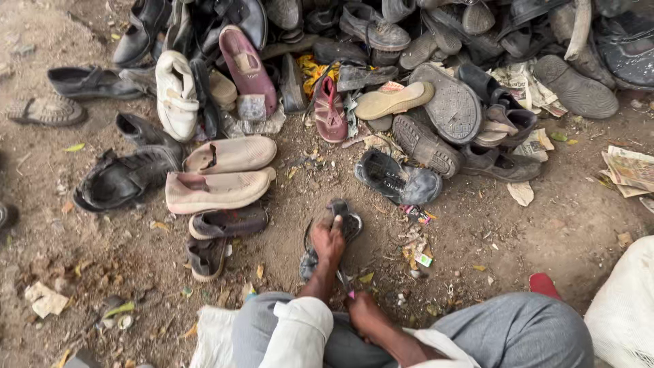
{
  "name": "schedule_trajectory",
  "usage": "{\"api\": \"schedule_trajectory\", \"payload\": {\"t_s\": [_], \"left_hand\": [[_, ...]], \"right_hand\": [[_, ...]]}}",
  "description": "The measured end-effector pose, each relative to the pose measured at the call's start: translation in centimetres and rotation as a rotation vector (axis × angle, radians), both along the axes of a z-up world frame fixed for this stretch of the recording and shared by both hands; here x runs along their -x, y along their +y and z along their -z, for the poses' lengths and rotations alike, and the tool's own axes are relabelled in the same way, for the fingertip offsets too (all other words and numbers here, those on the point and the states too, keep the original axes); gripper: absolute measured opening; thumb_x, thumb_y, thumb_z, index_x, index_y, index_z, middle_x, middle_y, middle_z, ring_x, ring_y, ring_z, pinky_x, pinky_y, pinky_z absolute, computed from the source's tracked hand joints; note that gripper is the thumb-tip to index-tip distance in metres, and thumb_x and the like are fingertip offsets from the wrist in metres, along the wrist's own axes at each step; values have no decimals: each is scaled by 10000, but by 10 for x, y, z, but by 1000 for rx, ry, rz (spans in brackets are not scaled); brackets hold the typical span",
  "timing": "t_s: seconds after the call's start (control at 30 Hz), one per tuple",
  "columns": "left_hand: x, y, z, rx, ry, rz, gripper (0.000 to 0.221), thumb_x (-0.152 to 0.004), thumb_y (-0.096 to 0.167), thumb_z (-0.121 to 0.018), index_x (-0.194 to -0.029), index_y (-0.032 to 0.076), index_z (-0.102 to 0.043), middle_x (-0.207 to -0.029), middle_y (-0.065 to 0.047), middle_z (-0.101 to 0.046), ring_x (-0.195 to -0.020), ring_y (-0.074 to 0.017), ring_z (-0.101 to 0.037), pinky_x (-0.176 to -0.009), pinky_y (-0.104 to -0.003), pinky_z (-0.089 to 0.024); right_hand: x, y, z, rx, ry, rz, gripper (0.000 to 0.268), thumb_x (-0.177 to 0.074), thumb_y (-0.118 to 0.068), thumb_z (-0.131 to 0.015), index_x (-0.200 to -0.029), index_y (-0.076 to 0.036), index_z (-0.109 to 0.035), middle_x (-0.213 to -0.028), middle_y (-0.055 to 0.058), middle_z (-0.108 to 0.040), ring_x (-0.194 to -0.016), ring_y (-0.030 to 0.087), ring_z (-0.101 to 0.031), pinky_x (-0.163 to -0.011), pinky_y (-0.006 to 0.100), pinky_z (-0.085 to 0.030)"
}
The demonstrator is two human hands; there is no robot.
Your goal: The person uses a small tool to scrape and apply adhesive to the soles and inner parts of different shoes from a pile on the ground.
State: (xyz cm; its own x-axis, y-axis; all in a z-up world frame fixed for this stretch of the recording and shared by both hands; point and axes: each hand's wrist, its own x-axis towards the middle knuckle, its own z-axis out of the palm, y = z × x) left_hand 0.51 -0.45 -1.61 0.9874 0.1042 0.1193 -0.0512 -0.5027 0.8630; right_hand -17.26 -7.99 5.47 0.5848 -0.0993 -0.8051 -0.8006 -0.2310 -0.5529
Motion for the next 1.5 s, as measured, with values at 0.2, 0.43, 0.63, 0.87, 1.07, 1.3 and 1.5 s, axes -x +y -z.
{"api": "schedule_trajectory", "payload": {"t_s": [0.2,0.43,0.63,0.87,1.07,1.3,1.5], "left_hand": [[1,-2,-28,-199,6,25,485,-934,429,-704,-1043,-44,-684,-928,-246,-665,-838,-420,-615,-773,-515,-481],[26,10,-104,-759,195,373,647,-868,581,-605,-1239,54,-651,-1113,-215,-719,-1001,-399,-726,-874,-500,-573],[27,3,-102,-662,177,290,386,-940,437,-588,-1066,99,-725,-1066,-198,-729,-881,-386,-734,-777,-499,-586],[26,8,-77,-663,145,266,356,-950,405,-561,-987,86,-715,-986,-191,-737,-778,-400,-735,-710,-513,-581],[18,13,-71,-673,144,284,359,-962,423,-561,-954,104,-726,-900,-158,-742,-683,-313,-714,-625,-439,-548],[19,26,-80,-547,102,265,370,-933,439,-580,-977,108,-739,-900,-167,-734,-696,-358,-725,-654,-477,-567],[18,27,-83,-586,130,284,358,-916,452,-614,-973,122,-739,-937,-183,-742,-819,-403,-721,-748,-516,-555]], "right_hand": [[-17,-12,44,103,13,-75,461,-1035,-437,-554,-1002,6,-676,-670,145,-565,-548,278,-550,-531,454,-435],[-30,-19,115,279,-459,-156,360,-1014,-304,-536,-966,-13,-743,-749,172,-716,-624,264,-694,-598,451,-544],[-46,-45,43,279,-126,-289,345,-1060,-264,-451,-1146,-15,-674,-858,167,-695,-757,316,-727,-660,448,-566],[-86,-39,121,412,-358,-427,296,-1001,-186,-559,-1038,44,-741,-830,177,-674,-664,177,-558,-581,311,-439],[-58,-40,86,235,-243,-327,313,-1045,-232,-491,-1043,8,-692,-758,114,-643,-568,165,-523,-500,343,-430],[-73,-43,24,360,-418,-362,346,-1079,-293,-458,-1140,-3,-635,-738,100,-654,-559,194,-595,-516,391,-499],[-95,-56,-12,606,-512,-670,382,-1045,-293,-473,-1288,-23,-591,-797,162,-731,-664,291,-727,-598,453,-574]]}}
